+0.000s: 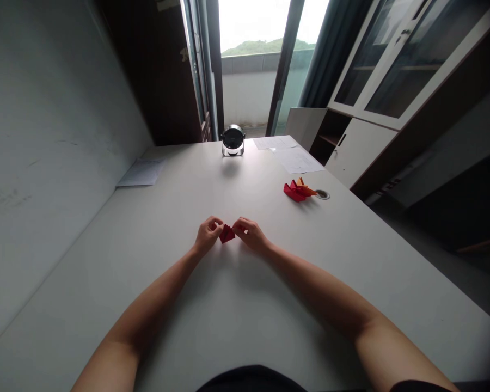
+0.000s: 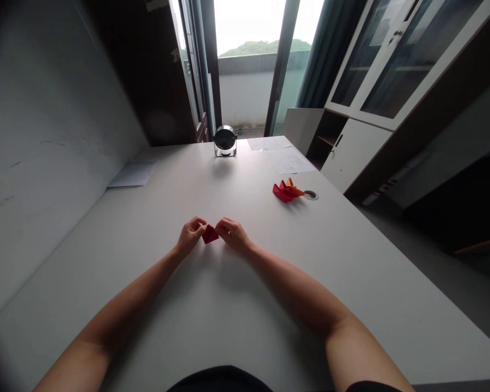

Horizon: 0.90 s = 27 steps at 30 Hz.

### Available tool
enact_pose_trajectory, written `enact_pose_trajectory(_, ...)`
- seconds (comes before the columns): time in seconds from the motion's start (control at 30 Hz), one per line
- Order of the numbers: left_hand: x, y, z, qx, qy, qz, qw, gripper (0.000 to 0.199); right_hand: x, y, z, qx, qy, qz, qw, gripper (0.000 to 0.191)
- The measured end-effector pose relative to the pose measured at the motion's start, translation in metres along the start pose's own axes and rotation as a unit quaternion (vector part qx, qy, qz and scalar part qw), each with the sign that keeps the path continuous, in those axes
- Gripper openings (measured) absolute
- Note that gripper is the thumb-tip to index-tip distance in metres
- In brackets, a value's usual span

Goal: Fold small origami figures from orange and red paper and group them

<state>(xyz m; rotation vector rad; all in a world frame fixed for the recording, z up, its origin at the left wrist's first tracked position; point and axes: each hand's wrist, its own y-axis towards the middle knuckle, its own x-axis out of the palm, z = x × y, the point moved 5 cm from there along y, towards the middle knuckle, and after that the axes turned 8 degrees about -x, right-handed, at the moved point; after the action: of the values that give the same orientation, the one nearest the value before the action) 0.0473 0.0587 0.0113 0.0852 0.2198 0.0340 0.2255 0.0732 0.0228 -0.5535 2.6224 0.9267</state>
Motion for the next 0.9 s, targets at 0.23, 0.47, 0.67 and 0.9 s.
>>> enact_pose_trajectory(0.23, 0.001, 0.004, -0.006, -0.035, -0.058, 0.009, 0.998, 0.023, -0.004, -0.001, 0.015, 0.074, -0.004, 0.043, 0.996, 0.010)
enact_pose_trajectory(0.47, -0.002, 0.004, -0.002, -0.017, -0.040, 0.032, 0.999, 0.024, -0.003, -0.004, 0.019, 0.078, 0.006, 0.026, 0.997, 0.008)
enact_pose_trajectory(0.67, -0.002, 0.000, 0.000, 0.011, 0.049, 0.046, 0.998, 0.020, 0.000, -0.003, 0.013, 0.056, 0.024, 0.005, 0.998, 0.022)
enact_pose_trajectory(0.9, -0.002, -0.005, 0.009, 0.038, 0.128, 0.045, 0.990, 0.011, 0.000, -0.002, 0.007, 0.010, -0.024, -0.007, 1.000, 0.014)
